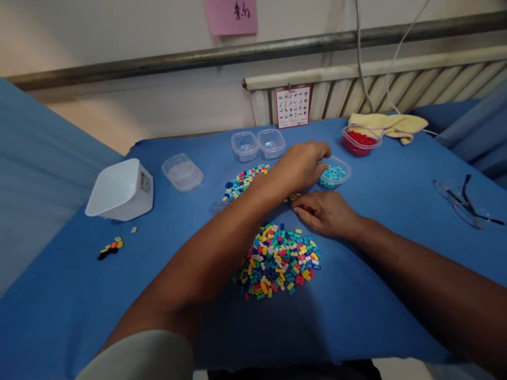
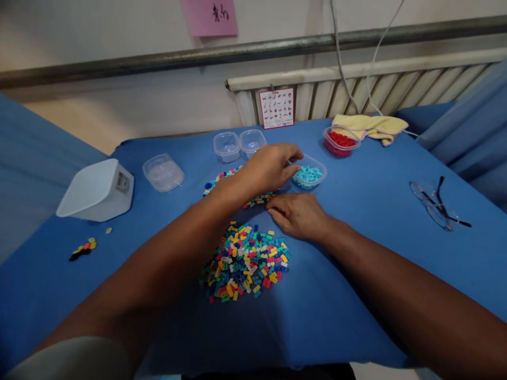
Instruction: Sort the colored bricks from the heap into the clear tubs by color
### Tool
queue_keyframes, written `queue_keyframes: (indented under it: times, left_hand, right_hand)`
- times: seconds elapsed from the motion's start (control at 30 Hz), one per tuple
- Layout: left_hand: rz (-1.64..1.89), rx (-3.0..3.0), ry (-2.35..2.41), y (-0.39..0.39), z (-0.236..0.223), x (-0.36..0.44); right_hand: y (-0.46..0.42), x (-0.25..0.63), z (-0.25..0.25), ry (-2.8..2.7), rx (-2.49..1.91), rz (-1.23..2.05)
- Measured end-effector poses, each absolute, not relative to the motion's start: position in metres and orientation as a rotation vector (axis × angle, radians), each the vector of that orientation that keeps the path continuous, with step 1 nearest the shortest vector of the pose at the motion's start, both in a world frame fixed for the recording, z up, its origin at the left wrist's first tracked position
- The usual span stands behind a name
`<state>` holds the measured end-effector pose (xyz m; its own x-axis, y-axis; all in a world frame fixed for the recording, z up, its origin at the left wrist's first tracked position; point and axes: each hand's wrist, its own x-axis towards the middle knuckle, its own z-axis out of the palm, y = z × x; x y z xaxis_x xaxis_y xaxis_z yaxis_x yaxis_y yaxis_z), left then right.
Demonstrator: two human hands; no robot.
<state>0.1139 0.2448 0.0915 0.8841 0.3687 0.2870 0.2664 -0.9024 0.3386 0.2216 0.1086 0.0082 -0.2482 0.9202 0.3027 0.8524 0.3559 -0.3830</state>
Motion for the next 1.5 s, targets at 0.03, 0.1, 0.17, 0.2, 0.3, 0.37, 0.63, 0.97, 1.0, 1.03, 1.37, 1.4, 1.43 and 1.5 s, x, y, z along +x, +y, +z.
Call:
queue_keyframes:
  times: [0.03, 0.1, 0.17, 0.2, 0.3, 0.37, 0.63, 0.97, 1.0, 1.03, 1.37, 1.4, 1.43, 1.5]
  left_hand:
    - [0.516, 2.755, 0.472, 0.246, 0.092, 0.118]
    - [0.574, 2.74, 0.492, 0.253, 0.094, 0.112]
    - [0.63, 2.721, 0.557, 0.263, 0.096, 0.089]
    - [0.639, 2.703, 0.608, 0.269, 0.097, 0.073]
    - [0.585, 2.61, 0.833, 0.283, 0.099, 0.016]
    - [0.508, 2.555, 0.985, 0.287, 0.098, -0.021]
    - [0.165, 2.699, 1.002, 0.281, 0.073, -0.077]
    - [-0.09, 2.943, 0.94, 0.268, 0.074, -0.064]
    - [-0.079, 2.956, 0.911, 0.267, 0.073, -0.063]
    - [-0.073, 2.968, 0.883, 0.266, 0.073, -0.062]
    - [-0.055, 2.946, 0.716, 0.268, 0.072, -0.06]
    - [-0.057, 2.936, 0.7, 0.269, 0.072, -0.06]
    - [-0.064, 2.93, 0.694, 0.269, 0.072, -0.061]
    - [-0.097, 2.925, 0.704, 0.269, 0.074, -0.061]
  right_hand:
    - [0.108, 0.222, 0.008, -2.149, -1.527, 0.201]
    - [0.108, 0.223, 0.008, -2.145, -1.511, 0.208]
    - [0.108, 0.222, 0.007, -2.139, -1.509, 0.196]
    - [0.108, 0.222, 0.007, -2.134, -1.511, 0.186]
    - [0.107, 0.22, 0.005, -2.121, -1.528, 0.176]
    - [0.107, 0.22, 0.005, -2.121, -1.547, 0.177]
    - [0.105, 0.221, 0.002, -2.117, -1.597, 0.166]
    - [0.103, 0.223, 0.002, -2.119, -1.59, 0.192]
    - [0.103, 0.223, 0.002, -2.121, -1.588, 0.191]
    - [0.103, 0.223, 0.002, -2.123, -1.587, 0.192]
    - [0.104, 0.225, 0.0, -2.122, -1.589, 0.189]
    - [0.104, 0.225, 0.0, -2.121, -1.588, 0.191]
    - [0.104, 0.225, 0.0, -2.119, -1.585, 0.191]
    - [0.104, 0.225, 0.0, -2.12, -1.578, 0.194]
